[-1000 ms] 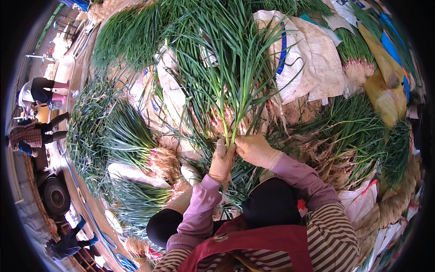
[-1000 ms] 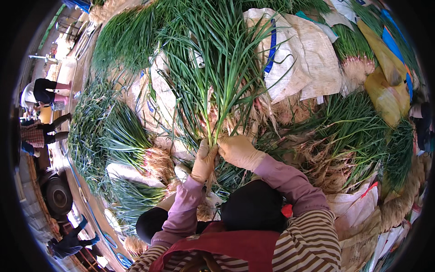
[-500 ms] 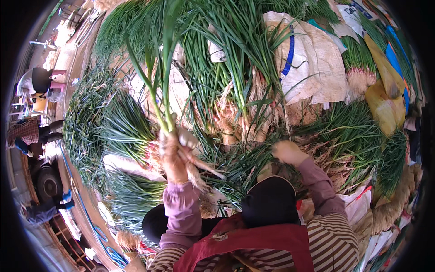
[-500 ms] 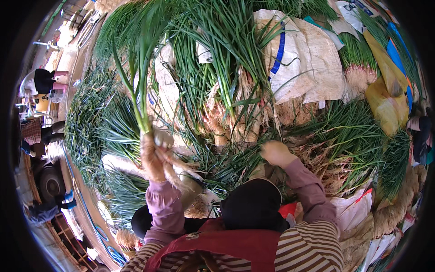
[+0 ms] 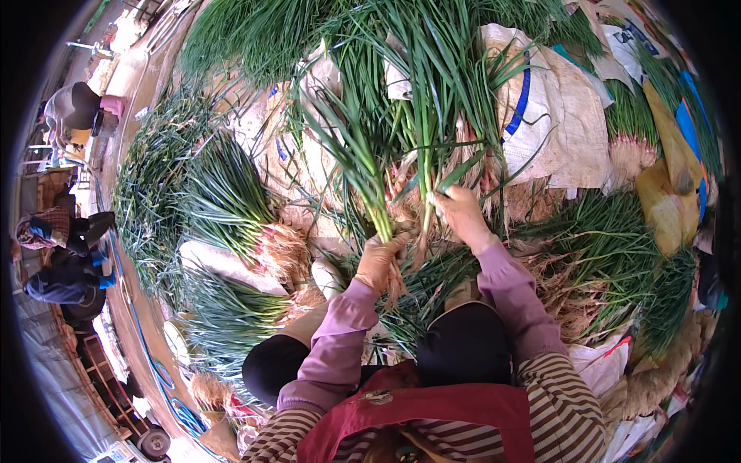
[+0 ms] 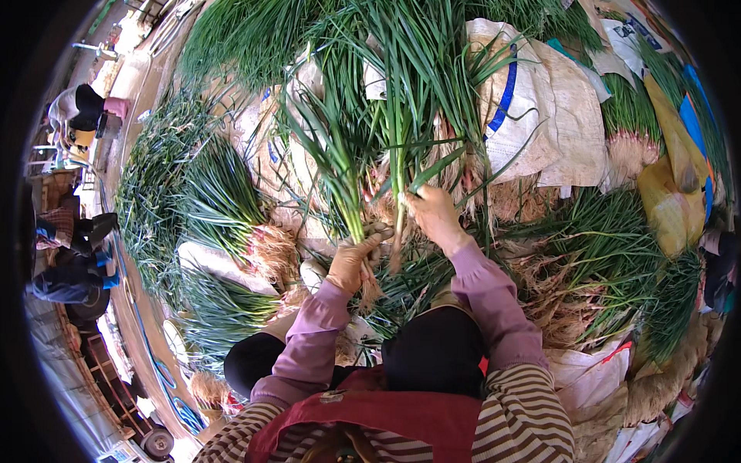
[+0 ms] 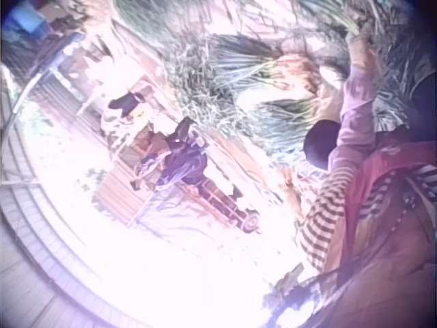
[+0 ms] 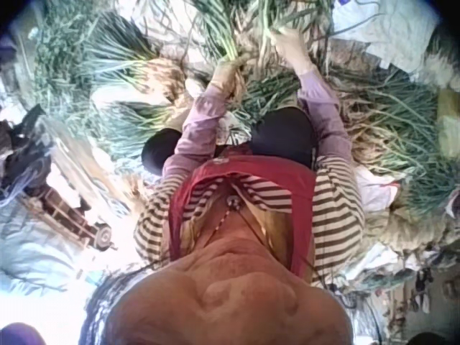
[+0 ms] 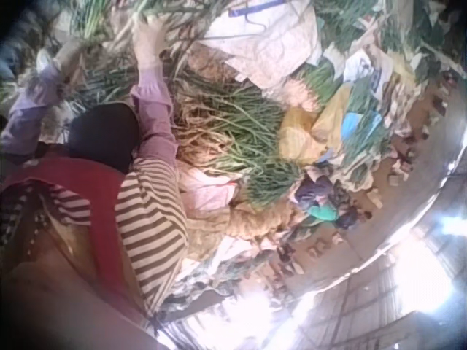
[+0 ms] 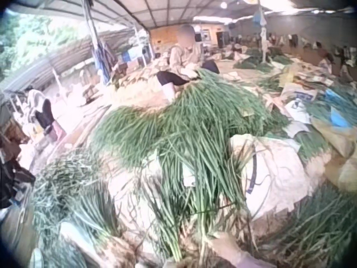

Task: The person cleans green onions by hand, removing the outer layers, and organizes them into a bunch on the floor.

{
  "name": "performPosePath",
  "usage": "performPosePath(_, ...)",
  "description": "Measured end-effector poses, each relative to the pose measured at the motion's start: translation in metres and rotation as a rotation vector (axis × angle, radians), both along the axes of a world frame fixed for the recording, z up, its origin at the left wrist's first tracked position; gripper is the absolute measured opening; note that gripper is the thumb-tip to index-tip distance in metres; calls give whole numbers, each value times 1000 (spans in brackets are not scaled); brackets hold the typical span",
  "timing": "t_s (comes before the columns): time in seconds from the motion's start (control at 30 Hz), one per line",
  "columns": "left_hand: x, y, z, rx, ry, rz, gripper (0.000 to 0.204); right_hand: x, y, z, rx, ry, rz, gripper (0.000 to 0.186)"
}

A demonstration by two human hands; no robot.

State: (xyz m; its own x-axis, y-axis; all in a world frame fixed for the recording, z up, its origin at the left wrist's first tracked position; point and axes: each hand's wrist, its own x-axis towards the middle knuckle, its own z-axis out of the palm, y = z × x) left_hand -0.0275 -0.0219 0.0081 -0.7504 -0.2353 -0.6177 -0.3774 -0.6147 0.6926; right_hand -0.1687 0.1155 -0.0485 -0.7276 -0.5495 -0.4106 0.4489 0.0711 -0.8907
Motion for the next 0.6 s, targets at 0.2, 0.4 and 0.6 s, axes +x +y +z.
performPosePath(0.2,-4,19,7,223,5,-7,14,33,7,43,343,626,68,21)
performPosePath(0.4,10,8,17,99,-35,66,13,28,68,-21,941,710,666,36)
performPosePath(0.6,10,15,11,-151,-138,-26,8,43,22,50,413,372,460,34)
